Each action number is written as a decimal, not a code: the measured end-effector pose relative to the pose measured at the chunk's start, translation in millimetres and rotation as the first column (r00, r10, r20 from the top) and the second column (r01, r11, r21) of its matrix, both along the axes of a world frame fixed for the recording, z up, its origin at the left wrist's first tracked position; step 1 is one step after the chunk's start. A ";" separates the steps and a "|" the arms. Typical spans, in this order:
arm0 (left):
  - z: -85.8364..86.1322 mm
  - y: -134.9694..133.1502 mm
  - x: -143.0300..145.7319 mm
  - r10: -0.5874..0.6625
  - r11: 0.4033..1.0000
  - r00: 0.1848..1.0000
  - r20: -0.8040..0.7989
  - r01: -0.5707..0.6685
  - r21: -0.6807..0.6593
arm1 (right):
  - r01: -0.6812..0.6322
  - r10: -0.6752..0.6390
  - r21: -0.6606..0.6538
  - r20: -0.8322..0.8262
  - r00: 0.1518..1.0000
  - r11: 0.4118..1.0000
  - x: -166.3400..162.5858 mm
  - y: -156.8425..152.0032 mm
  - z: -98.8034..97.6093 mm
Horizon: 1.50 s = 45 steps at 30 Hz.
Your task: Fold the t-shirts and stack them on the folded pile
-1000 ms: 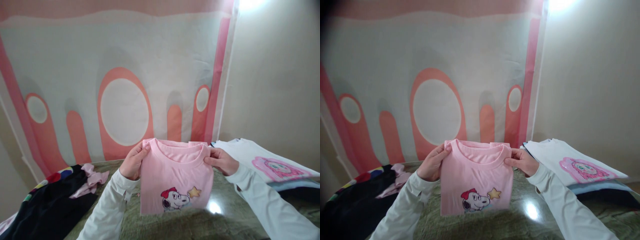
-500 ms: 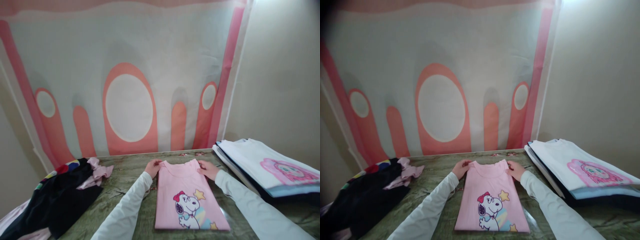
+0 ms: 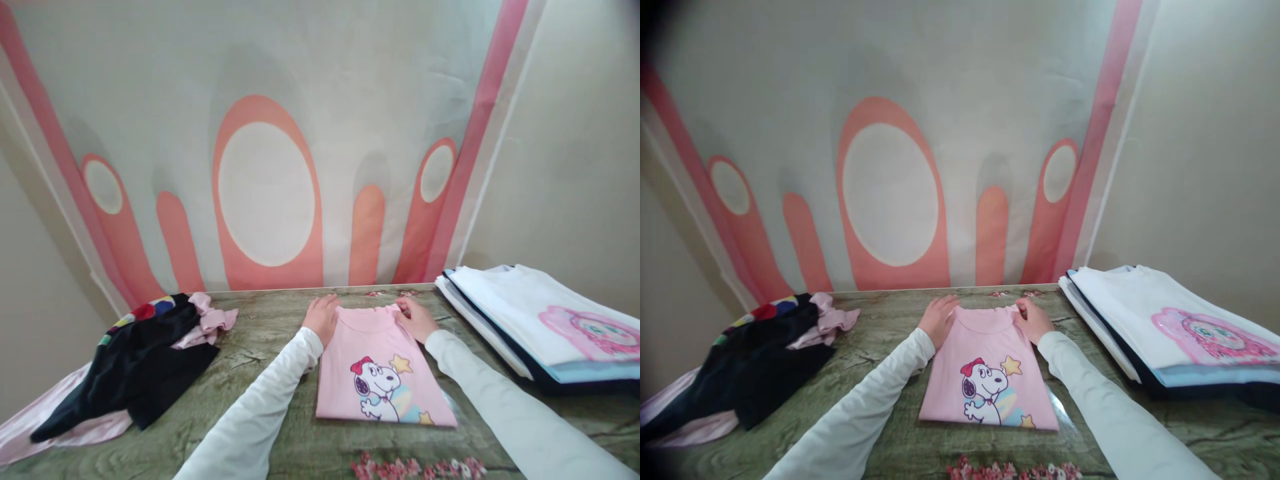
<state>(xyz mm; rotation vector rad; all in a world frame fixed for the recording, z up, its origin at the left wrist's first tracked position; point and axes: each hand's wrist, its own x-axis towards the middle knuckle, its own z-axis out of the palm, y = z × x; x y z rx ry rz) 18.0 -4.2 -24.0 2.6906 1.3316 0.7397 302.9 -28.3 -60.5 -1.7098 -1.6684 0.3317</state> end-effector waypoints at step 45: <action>10.1 -92.2 -45.0 0.237 0.816 0.953 0.189 -0.090 -0.571 | 0.060 -0.062 0.015 0.151 0.987 0.998 6.1 3.6 -12.0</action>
